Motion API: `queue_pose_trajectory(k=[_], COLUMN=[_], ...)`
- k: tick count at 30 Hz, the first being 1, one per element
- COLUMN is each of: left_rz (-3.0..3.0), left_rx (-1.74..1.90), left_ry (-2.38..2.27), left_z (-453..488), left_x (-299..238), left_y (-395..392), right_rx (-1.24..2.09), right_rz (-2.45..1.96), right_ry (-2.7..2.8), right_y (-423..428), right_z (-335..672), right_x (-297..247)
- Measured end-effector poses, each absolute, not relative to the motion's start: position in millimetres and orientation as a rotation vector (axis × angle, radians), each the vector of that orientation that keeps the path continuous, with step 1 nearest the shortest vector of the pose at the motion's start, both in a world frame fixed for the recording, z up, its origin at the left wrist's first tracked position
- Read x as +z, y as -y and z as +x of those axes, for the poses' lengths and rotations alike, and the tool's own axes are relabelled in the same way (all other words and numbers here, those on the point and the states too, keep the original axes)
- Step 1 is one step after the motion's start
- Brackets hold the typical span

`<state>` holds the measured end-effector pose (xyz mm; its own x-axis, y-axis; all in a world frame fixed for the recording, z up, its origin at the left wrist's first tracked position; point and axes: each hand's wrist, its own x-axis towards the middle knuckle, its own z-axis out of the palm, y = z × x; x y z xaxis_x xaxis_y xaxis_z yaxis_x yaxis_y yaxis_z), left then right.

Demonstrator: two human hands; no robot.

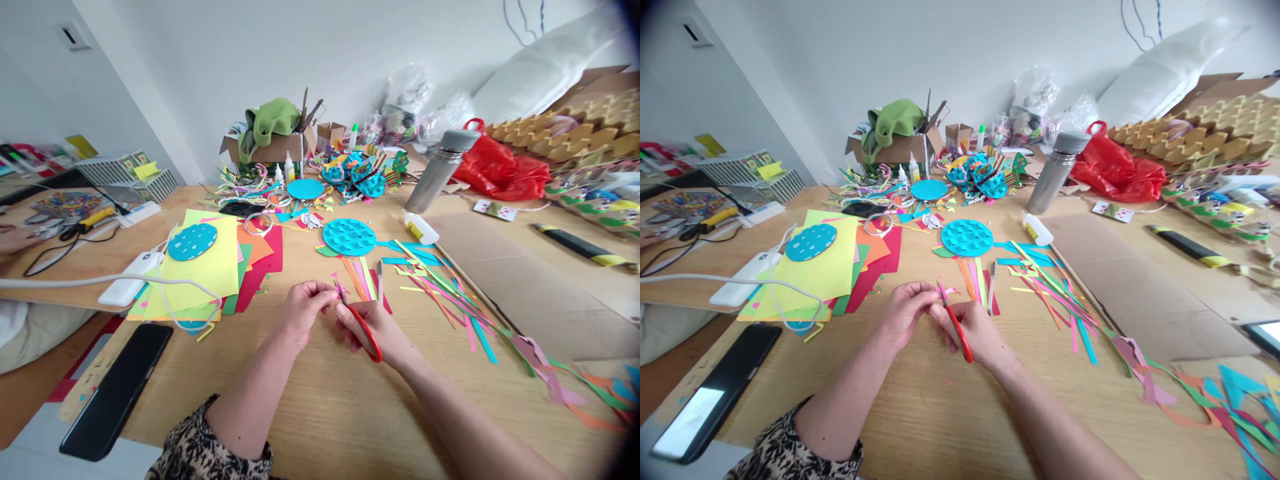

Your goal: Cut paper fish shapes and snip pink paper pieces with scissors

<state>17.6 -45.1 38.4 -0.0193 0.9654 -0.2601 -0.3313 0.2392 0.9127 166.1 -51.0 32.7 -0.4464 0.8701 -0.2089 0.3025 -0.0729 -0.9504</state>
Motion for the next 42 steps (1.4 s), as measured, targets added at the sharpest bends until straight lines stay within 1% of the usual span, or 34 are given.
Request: queue_pose_trajectory(k=[12,42], left_rz=[0.729,0.730], left_rx=[1.217,1.211], left_ry=[-1.130,-1.135], left_z=[17.1,16.7], left_x=[39.7,39.1], left_y=[45.2,45.2], right_rx=[1.583,1.550], right_rz=[-1.287,-1.265], right_ry=[1.676,1.715], right_y=[51.5,51.2], right_z=[163.3,163.9], right_x=[34.2,32.1])
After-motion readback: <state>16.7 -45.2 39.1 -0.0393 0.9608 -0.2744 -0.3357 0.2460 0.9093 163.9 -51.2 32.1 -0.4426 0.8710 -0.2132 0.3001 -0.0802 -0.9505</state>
